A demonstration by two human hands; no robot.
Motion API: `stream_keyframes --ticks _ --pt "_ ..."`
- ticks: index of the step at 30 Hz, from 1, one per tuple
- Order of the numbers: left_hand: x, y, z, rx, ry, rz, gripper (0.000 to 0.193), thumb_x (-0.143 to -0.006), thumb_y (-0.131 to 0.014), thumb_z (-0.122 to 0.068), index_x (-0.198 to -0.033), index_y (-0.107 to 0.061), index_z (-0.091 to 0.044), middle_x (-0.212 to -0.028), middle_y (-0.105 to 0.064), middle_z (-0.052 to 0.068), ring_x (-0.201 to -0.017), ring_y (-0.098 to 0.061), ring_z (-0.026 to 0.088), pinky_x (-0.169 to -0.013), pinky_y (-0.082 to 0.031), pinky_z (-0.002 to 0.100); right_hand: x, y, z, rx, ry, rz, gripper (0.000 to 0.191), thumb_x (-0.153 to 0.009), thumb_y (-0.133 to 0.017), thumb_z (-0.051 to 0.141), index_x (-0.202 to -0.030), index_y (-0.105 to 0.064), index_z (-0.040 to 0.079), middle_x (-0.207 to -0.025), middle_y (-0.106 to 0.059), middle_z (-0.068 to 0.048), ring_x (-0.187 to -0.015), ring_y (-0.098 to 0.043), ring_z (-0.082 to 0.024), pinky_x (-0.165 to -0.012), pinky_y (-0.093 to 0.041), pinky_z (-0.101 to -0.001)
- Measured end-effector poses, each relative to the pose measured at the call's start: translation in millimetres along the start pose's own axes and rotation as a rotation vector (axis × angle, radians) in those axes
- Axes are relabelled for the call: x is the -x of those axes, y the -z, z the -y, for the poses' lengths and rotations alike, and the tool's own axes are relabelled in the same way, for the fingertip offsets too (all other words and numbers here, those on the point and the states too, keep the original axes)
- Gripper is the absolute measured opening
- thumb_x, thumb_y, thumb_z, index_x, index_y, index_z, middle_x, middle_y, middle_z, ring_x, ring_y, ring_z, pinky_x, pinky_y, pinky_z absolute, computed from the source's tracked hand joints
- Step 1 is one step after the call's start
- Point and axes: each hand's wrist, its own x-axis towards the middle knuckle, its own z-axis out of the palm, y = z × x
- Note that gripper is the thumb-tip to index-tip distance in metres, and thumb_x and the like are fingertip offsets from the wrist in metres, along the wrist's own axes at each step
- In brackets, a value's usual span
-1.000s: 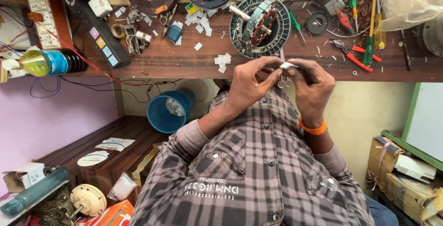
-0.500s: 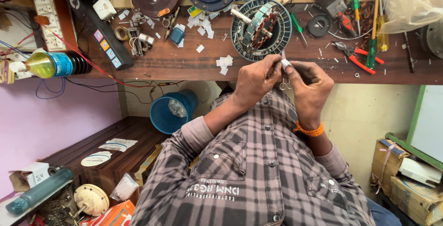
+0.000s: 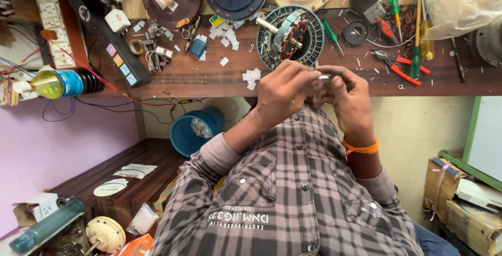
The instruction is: The person works at a cluttered repair bench on an electric motor stator. They pour liquid from a plastic bottle over a rotor, handle small white paper pieces, cut them with scissors, and press the pieces into the stator slots, repeating this fitting work across the episode.
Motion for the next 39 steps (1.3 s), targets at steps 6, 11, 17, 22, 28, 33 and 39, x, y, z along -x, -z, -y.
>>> stream_keyframes --ticks 6,11,17,22,28,33,39 --pt "7.8 -3.1 3.0 0.537 0.457 0.109 0.010 -0.096 -0.071 -0.003 -0.104 -0.075 -0.002 -0.087 -0.077 0.006 -0.077 -0.074 0.009 -0.066 -0.059 0.024 12.0 -25.3 13.3 0.518 0.241 -0.071 0.028 -0.100 -0.070 -0.005 -0.128 -0.063 -0.006 -0.110 -0.073 -0.014 -0.099 -0.072 -0.017 -0.088 -0.060 -0.0305" --pt "10.3 3.0 8.7 0.485 0.375 0.159 0.013 -0.096 -0.074 -0.008 -0.108 -0.076 -0.003 -0.087 -0.078 0.006 -0.073 -0.073 0.006 -0.063 -0.057 0.022 11.4 -28.6 17.3 0.555 0.217 -0.065 0.008 -0.101 -0.066 -0.010 -0.107 -0.064 -0.004 -0.099 -0.075 -0.011 -0.090 -0.076 -0.014 -0.080 -0.064 -0.0264" --pt "23.8 6.7 -2.2 0.713 0.546 0.209 0.018 -0.100 -0.072 -0.015 -0.111 -0.074 -0.001 -0.089 -0.078 0.005 -0.072 -0.069 0.004 -0.060 -0.053 0.021 16.9 -19.9 31.2 0.656 0.329 0.048 0.014 -0.091 -0.071 -0.014 -0.099 -0.069 -0.003 -0.102 -0.073 -0.013 -0.090 -0.074 -0.014 -0.075 -0.063 -0.0248" --pt "24.9 -0.4 -1.2 0.906 0.705 0.225 0.021 -0.099 -0.071 -0.017 -0.113 -0.072 -0.001 -0.095 -0.075 0.003 -0.074 -0.066 0.003 -0.058 -0.052 0.021 13.8 -17.5 37.0 0.764 0.377 0.025 0.017 -0.086 -0.076 -0.014 -0.097 -0.073 -0.001 -0.100 -0.075 -0.012 -0.089 -0.072 -0.013 -0.070 -0.055 -0.0230" --pt "29.7 -5.6 -5.2 0.919 0.739 0.125 0.018 -0.101 -0.072 -0.016 -0.110 -0.073 -0.001 -0.097 -0.076 0.004 -0.080 -0.066 0.003 -0.061 -0.054 0.021 12.9 -19.3 34.1 0.809 0.405 -0.037 0.018 -0.086 -0.080 -0.013 -0.098 -0.074 -0.001 -0.099 -0.077 -0.012 -0.083 -0.069 -0.011 -0.064 -0.047 -0.0209" --pt "29.2 -12.1 -12.0 0.924 0.678 0.038 0.014 -0.103 -0.068 -0.014 -0.110 -0.070 -0.002 -0.100 -0.073 0.002 -0.081 -0.065 0.003 -0.062 -0.054 0.021 11.9 -22.1 33.0 0.702 0.428 -0.025 0.019 -0.091 -0.078 -0.012 -0.106 -0.074 -0.001 -0.104 -0.076 -0.010 -0.089 -0.071 -0.008 -0.069 -0.051 -0.0181" --pt "27.3 -10.6 -19.0 0.715 0.584 -0.031 0.011 -0.103 -0.069 -0.010 -0.108 -0.068 0.000 -0.095 -0.073 0.004 -0.078 -0.069 0.005 -0.063 -0.054 0.021 11.6 -26.3 31.6 0.742 0.364 -0.103 0.016 -0.092 -0.083 -0.007 -0.104 -0.075 -0.001 -0.097 -0.075 -0.008 -0.077 -0.062 -0.004 -0.062 -0.043 -0.0180"
